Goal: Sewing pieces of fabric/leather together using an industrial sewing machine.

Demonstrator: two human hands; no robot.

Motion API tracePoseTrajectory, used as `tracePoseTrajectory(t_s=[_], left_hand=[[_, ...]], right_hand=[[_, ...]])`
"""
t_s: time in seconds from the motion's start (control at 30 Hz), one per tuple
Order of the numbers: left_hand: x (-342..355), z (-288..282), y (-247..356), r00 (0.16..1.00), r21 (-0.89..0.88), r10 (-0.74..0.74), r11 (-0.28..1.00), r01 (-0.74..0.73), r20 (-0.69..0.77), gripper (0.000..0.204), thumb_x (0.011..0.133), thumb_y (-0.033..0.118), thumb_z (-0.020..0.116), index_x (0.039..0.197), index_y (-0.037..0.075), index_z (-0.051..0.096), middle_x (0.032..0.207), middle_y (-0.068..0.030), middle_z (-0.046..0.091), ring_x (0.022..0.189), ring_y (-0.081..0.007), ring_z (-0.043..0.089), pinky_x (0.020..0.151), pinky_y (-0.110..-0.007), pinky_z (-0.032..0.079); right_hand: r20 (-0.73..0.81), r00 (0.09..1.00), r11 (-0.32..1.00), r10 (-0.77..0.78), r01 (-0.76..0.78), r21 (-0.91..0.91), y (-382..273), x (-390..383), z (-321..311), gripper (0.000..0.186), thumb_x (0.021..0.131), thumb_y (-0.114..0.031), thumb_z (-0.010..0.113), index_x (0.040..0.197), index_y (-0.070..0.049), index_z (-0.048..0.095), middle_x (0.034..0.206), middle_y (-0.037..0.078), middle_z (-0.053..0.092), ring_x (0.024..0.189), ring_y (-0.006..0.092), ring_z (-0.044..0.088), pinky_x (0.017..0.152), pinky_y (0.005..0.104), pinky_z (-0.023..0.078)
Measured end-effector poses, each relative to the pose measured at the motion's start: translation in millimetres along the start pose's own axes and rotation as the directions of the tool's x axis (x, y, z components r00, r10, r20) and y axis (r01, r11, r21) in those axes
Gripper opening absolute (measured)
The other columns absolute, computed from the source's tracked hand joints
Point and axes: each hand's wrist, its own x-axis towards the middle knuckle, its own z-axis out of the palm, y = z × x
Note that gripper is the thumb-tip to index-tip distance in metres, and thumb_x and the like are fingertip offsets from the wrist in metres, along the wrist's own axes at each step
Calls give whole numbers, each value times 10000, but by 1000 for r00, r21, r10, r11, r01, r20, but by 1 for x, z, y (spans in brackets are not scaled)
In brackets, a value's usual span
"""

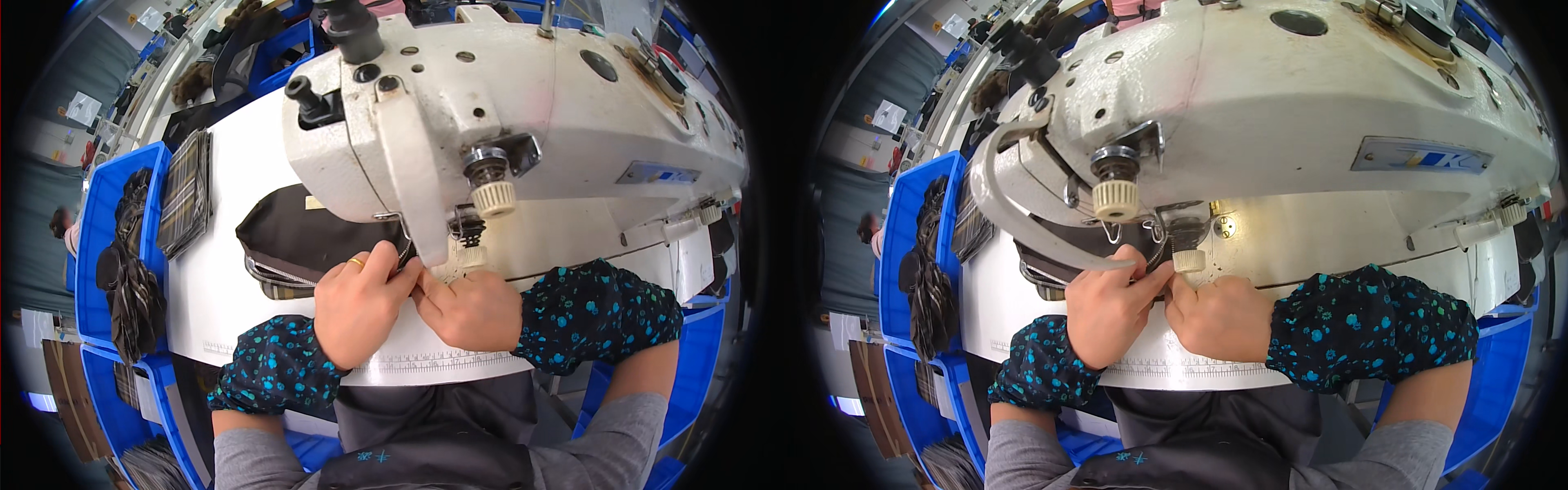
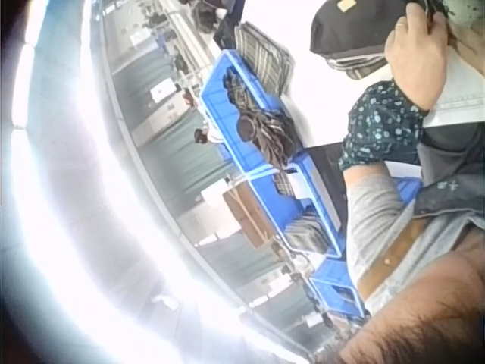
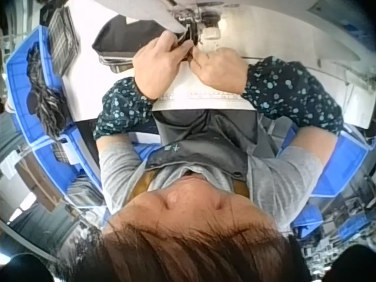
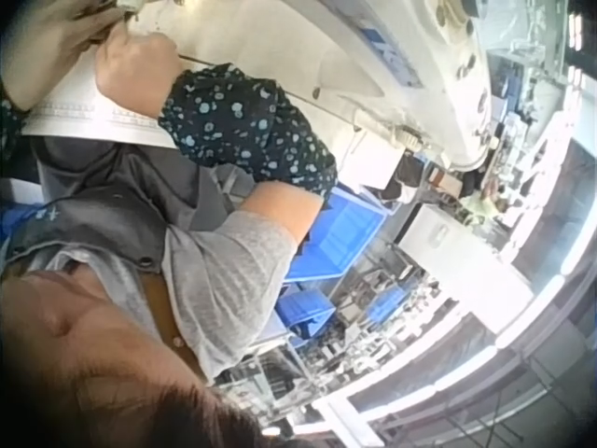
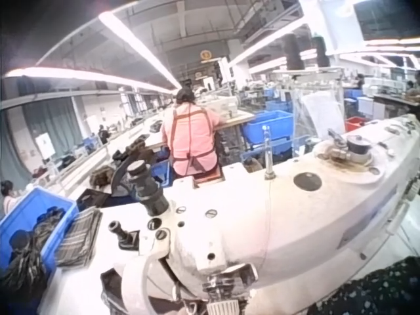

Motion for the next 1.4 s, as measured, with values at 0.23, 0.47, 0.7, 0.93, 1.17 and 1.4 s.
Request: tracePoseTrajectory(t_s=[0.23, 0.47, 0.7, 0.93, 1.17, 1.4], left_hand=[[3, 5, -3, 1000, -84, -25, 996, 26, 11, 274, 766, 164, 688, 1031, 131, 749, 965, -13, 547, 802, -181, 602, 595, -312, 508], [5, 3, -1, 998, -65, 3, 998, 1, 55, 316, 752, 168, 665, 1058, 134, 735, 1089, -13, 598, 959, -203, 605, 729, -347, 542], [5, 0, -2, 994, -99, -1, 995, 12, 109, 364, 729, 146, 711, 1093, 149, 731, 1022, -4, 602, 916, -207, 614, 594, -333, 547], [14, 5, -7, 996, -129, -40, 990, 50, 76, 411, 718, 64, 733, 1127, 105, 738, 1000, -41, 648, 830, -276, 656, 633, -383, 538], [25, 4, -10, 994, -173, -47, 983, 65, 101, 322, 747, 44, 715, 1068, 57, 721, 880, -106, 570, 770, -319, 637, 640, -420, 522], [32, -8, -22, 973, -224, -4, 973, 57, 230, 290, 818, 100, 706, 1096, 18, 715, 903, -148, 635, 785, -348, 672, 679, -423, 546]], right_hand=[[-5, 1000, 997, -15, 15, 74, 1, 1, 1, 287, 803, -150, 627, 996, 48, 705, 1000, 211, 714, 513, 140, 632, 431, 290, 481], [34, 999, 995, 26, -30, 94, -1, -1, -3, 287, 801, -131, 655, 1042, 2, 736, 1078, 165, 707, 546, 141, 597, 480, 280, 463], [15, 999, 991, 38, -40, 124, 0, -3, 0, 287, 809, -123, 649, 1051, 7, 731, 1096, 174, 703, 565, 151, 617, 486, 294, 481], [-4, 997, 992, 78, -77, 102, 7, 5, 8, 260, 817, -137, 643, 1031, -2, 702, 904, 80, 657, 563, 149, 627, 436, 302, 467], [-4, 993, 987, 120, -119, 108, 13, 6, 8, 109, 773, -121, 643, 849, -49, 613, 680, 23, 586, 529, 169, 627, 442, 326, 459], [-56, 992, 989, 115, -108, 105, 18, 7, 11, 95, 764, -107, 649, 819, -62, 585, 651, 17, 575, 516, 180, 625, 449, 335, 466]])
